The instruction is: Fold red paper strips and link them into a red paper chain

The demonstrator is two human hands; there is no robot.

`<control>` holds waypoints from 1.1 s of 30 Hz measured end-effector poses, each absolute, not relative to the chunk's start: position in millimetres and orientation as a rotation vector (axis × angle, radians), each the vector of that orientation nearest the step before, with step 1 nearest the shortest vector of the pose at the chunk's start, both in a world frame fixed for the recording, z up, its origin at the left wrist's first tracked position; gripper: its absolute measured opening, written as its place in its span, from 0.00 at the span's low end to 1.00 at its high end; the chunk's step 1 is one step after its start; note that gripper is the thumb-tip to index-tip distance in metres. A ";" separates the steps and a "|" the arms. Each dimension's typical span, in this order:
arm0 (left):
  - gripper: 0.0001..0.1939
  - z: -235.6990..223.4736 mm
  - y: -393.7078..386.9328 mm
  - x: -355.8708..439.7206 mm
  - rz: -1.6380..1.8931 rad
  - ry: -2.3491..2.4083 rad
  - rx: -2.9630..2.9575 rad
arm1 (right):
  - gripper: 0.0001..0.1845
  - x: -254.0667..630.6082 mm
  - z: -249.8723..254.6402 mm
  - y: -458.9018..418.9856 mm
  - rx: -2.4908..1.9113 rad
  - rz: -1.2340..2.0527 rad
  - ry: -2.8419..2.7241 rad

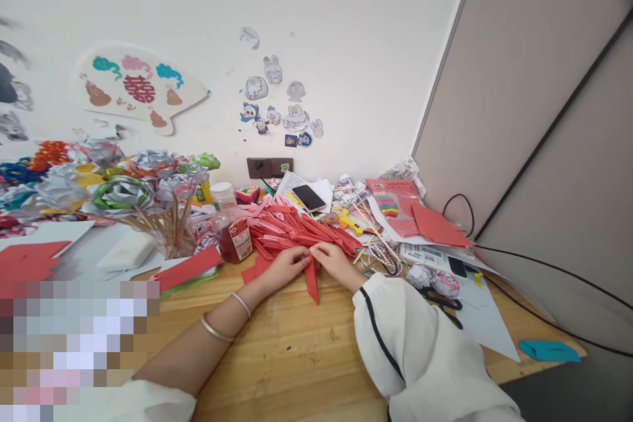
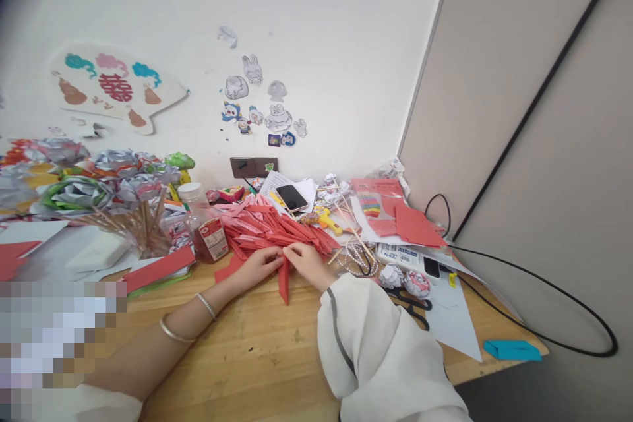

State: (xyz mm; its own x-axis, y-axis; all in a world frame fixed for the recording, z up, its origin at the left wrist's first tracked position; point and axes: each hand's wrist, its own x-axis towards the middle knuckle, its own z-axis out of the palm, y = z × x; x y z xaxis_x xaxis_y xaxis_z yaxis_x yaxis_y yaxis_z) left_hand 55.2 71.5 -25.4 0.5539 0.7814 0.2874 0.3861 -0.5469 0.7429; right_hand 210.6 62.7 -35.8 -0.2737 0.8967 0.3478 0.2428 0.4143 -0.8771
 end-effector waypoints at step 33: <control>0.12 -25.0 75.9 53.0 0.934 0.946 1.898 | 0.12 211.4 -38.3 65.3 -1.026 1.045 -1.639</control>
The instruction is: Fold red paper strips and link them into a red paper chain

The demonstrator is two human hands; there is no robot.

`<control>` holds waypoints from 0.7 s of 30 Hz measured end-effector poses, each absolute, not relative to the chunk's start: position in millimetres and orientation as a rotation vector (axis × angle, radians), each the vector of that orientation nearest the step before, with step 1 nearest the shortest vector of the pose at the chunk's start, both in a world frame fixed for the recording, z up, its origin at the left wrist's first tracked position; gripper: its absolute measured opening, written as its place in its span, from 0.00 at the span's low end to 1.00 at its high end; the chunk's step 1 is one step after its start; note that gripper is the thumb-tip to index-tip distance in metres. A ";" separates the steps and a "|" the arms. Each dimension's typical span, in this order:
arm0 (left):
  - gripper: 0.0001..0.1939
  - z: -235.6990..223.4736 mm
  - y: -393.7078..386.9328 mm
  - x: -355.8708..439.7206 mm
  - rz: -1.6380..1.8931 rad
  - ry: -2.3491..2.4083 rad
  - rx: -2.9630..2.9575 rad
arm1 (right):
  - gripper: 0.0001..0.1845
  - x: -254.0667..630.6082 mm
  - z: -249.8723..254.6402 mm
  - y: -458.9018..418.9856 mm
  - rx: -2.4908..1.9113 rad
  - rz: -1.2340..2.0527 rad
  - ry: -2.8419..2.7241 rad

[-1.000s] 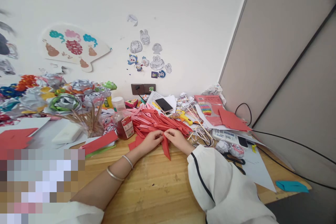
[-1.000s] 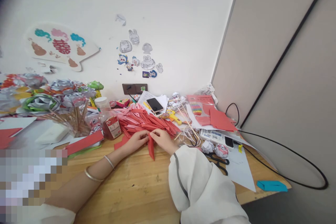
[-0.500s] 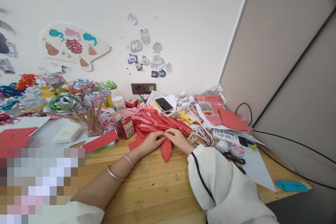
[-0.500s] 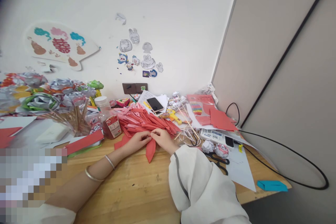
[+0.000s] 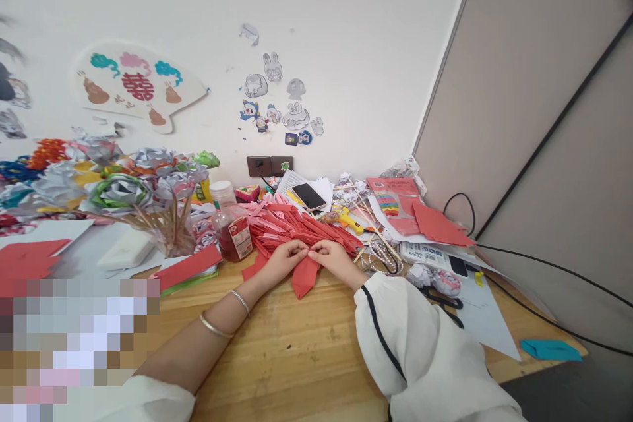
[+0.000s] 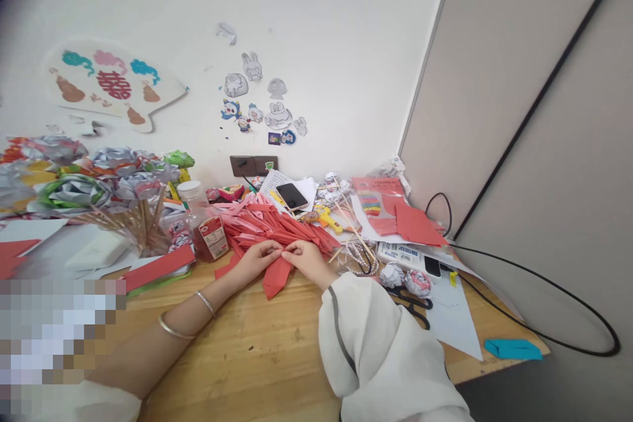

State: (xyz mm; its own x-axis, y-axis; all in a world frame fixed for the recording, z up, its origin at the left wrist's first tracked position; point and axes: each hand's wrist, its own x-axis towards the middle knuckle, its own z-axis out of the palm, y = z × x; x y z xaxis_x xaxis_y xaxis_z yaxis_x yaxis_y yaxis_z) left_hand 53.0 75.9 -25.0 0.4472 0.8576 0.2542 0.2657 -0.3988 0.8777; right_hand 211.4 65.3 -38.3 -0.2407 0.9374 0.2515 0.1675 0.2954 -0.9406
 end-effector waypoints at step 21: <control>0.17 -22.0 74.3 52.6 0.842 0.937 1.778 | 0.10 210.9 -33.8 60.2 -1.040 1.009 -1.621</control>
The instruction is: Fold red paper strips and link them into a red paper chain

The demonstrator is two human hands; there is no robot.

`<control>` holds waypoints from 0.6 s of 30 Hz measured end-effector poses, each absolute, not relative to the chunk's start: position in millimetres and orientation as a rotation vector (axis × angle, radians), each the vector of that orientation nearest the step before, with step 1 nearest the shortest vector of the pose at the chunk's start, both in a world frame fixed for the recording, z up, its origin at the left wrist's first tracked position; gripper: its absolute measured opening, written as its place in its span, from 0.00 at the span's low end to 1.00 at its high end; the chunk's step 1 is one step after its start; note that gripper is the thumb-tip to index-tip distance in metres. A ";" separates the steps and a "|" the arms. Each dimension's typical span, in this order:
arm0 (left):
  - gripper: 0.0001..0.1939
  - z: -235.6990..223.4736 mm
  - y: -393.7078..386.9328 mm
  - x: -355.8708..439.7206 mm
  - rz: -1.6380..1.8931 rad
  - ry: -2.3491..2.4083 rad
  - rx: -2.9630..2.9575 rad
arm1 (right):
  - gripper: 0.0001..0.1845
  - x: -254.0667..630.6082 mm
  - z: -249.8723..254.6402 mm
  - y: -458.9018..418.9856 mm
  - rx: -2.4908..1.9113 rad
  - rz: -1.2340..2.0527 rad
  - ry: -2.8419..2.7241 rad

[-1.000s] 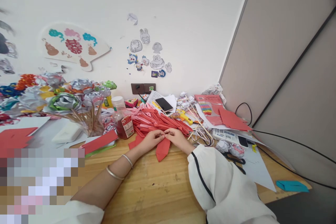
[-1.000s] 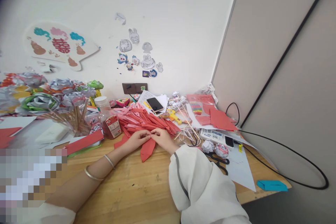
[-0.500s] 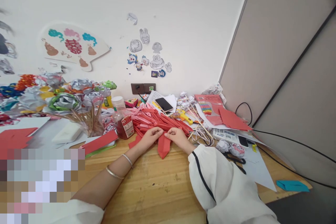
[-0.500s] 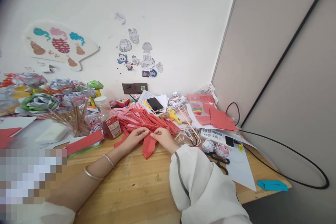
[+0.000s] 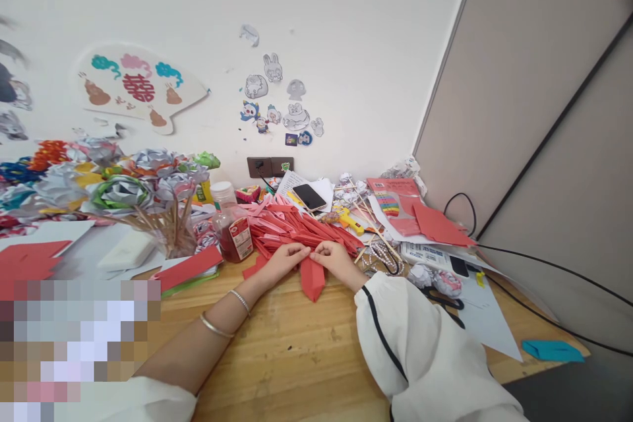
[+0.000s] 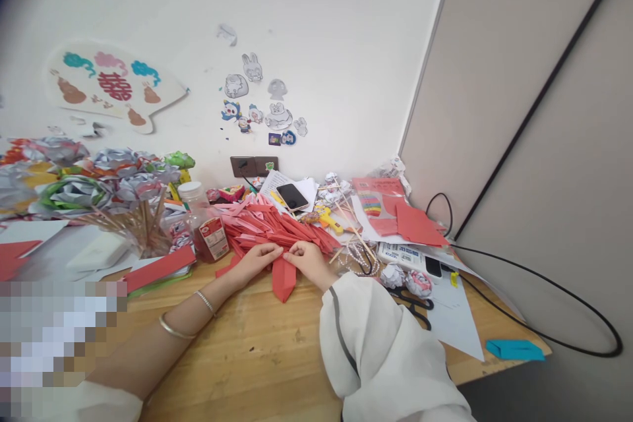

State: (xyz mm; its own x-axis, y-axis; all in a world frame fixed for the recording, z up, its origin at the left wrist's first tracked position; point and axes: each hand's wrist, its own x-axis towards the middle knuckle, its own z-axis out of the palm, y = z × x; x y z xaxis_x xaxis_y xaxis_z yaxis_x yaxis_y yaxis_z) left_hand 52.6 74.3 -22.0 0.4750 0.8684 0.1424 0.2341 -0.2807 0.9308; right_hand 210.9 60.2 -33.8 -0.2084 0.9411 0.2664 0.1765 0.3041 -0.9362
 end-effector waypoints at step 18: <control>0.14 -26.7 75.4 50.8 0.849 0.900 1.739 | 0.14 212.1 -37.2 64.3 -0.958 1.045 -1.591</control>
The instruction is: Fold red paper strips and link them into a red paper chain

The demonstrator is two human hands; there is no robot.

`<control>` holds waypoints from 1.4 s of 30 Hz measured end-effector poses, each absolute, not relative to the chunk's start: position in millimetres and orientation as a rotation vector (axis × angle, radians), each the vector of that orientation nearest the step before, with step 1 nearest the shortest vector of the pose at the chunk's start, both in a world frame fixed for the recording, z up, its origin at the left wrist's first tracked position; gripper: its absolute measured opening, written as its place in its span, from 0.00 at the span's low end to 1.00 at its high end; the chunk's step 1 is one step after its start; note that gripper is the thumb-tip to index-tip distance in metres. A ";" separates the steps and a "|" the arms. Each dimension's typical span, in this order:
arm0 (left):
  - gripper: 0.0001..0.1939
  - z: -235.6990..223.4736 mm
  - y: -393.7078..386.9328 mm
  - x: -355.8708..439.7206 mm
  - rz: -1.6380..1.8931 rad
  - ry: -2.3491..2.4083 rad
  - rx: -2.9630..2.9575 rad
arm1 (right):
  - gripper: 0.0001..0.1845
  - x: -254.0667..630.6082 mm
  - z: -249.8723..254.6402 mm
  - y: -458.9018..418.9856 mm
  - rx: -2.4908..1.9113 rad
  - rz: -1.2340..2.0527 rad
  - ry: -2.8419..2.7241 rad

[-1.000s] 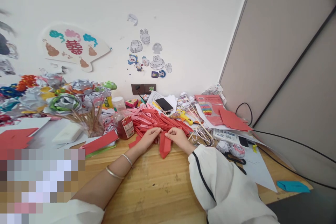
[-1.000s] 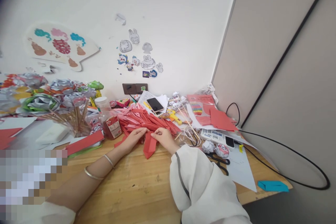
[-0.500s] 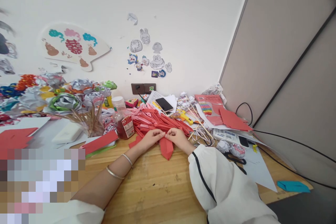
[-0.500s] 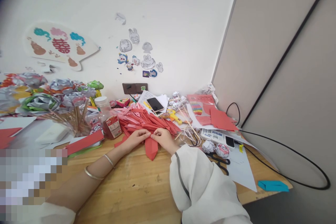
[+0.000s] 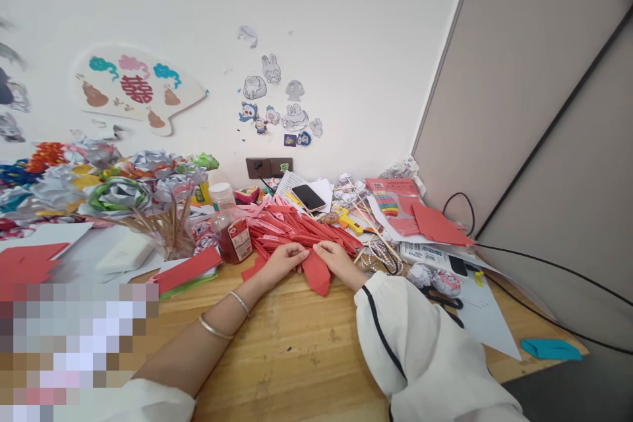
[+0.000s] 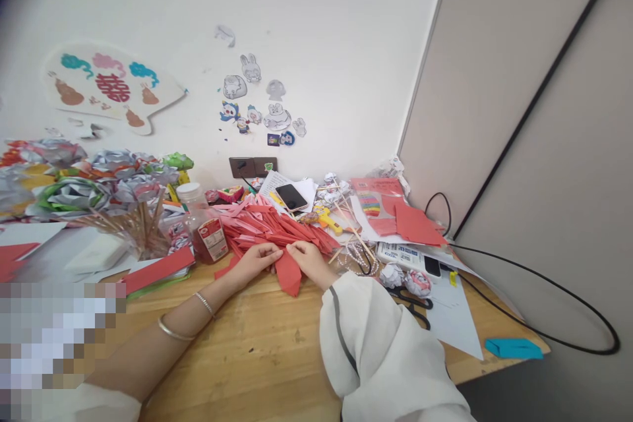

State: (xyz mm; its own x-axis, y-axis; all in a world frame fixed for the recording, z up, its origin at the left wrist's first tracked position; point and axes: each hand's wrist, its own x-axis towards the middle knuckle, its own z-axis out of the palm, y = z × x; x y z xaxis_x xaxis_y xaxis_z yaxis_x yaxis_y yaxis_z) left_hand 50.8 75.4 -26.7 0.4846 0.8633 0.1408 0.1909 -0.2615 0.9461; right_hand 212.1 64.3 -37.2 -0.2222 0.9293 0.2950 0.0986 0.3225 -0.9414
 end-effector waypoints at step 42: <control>0.16 -24.0 74.0 52.6 1.040 1.038 1.723 | 0.18 216.1 -35.5 62.7 -0.941 1.162 -1.727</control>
